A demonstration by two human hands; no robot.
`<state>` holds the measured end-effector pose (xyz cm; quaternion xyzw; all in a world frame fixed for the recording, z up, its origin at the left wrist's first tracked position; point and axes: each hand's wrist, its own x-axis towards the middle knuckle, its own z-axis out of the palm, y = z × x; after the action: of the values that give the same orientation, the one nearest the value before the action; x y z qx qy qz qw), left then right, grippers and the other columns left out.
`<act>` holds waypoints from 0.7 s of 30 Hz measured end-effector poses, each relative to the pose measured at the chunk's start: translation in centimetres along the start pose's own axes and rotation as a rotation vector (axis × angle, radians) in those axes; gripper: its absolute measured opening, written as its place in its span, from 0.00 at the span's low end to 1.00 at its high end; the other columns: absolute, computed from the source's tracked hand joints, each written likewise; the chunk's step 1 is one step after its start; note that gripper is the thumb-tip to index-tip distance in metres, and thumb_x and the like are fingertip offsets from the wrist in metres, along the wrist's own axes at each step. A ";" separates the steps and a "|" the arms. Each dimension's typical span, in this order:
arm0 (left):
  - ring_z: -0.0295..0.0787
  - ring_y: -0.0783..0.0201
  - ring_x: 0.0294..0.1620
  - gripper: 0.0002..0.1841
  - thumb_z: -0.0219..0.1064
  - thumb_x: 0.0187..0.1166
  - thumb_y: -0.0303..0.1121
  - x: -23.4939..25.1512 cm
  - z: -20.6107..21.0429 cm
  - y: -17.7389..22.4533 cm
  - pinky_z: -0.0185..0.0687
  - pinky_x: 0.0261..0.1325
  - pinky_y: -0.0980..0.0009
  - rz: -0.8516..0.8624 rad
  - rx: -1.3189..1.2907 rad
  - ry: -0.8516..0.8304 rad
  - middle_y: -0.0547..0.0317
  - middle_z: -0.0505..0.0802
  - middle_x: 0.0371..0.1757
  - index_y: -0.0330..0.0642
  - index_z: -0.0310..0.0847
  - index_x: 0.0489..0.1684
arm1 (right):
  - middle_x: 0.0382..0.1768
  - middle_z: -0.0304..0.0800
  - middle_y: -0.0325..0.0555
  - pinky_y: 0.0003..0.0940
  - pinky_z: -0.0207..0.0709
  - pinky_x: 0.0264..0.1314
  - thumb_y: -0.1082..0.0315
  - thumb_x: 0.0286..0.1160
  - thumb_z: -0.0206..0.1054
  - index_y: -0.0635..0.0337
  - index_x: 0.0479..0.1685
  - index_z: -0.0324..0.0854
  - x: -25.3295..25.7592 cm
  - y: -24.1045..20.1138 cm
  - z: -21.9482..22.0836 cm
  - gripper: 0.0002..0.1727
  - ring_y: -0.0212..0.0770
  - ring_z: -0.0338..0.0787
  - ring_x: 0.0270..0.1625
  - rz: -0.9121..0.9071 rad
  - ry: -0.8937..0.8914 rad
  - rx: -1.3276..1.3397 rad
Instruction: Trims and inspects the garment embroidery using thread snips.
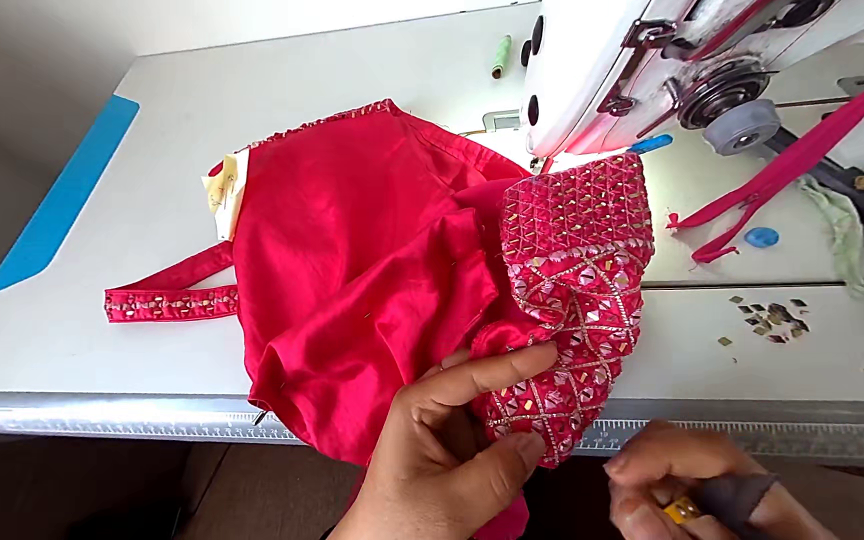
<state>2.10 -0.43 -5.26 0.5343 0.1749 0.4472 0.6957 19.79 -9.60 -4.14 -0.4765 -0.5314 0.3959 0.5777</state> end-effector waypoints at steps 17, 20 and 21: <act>0.88 0.70 0.64 0.24 0.70 0.74 0.17 -0.2 -0.6 -0.6 0.86 0.68 0.70 0.067 0.077 -0.103 0.55 0.90 0.68 0.40 0.85 0.72 | 0.28 0.76 0.24 0.12 0.66 0.28 0.41 0.93 0.42 0.47 0.55 0.78 -1.0 1.0 0.7 0.25 0.15 0.73 0.27 0.180 -0.076 0.311; 0.90 0.71 0.62 0.24 0.70 0.74 0.17 -0.2 -0.4 -0.5 0.88 0.64 0.72 0.064 0.045 -0.080 0.54 0.91 0.66 0.37 0.84 0.72 | 0.28 0.77 0.25 0.12 0.67 0.26 0.42 0.94 0.42 0.49 0.56 0.77 -0.9 0.9 0.6 0.25 0.15 0.75 0.26 0.137 -0.071 0.234; 0.90 0.72 0.61 0.24 0.70 0.74 0.17 -0.2 -0.4 -0.5 0.88 0.63 0.72 0.067 0.042 -0.073 0.55 0.91 0.66 0.38 0.84 0.72 | 0.27 0.77 0.26 0.12 0.67 0.26 0.42 0.94 0.41 0.49 0.57 0.77 -0.9 0.8 0.5 0.25 0.15 0.74 0.26 0.136 -0.080 0.239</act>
<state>1.92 -0.43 -5.89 0.5703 0.1405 0.4468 0.6748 19.24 -10.23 -5.15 -0.4231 -0.4693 0.5135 0.5806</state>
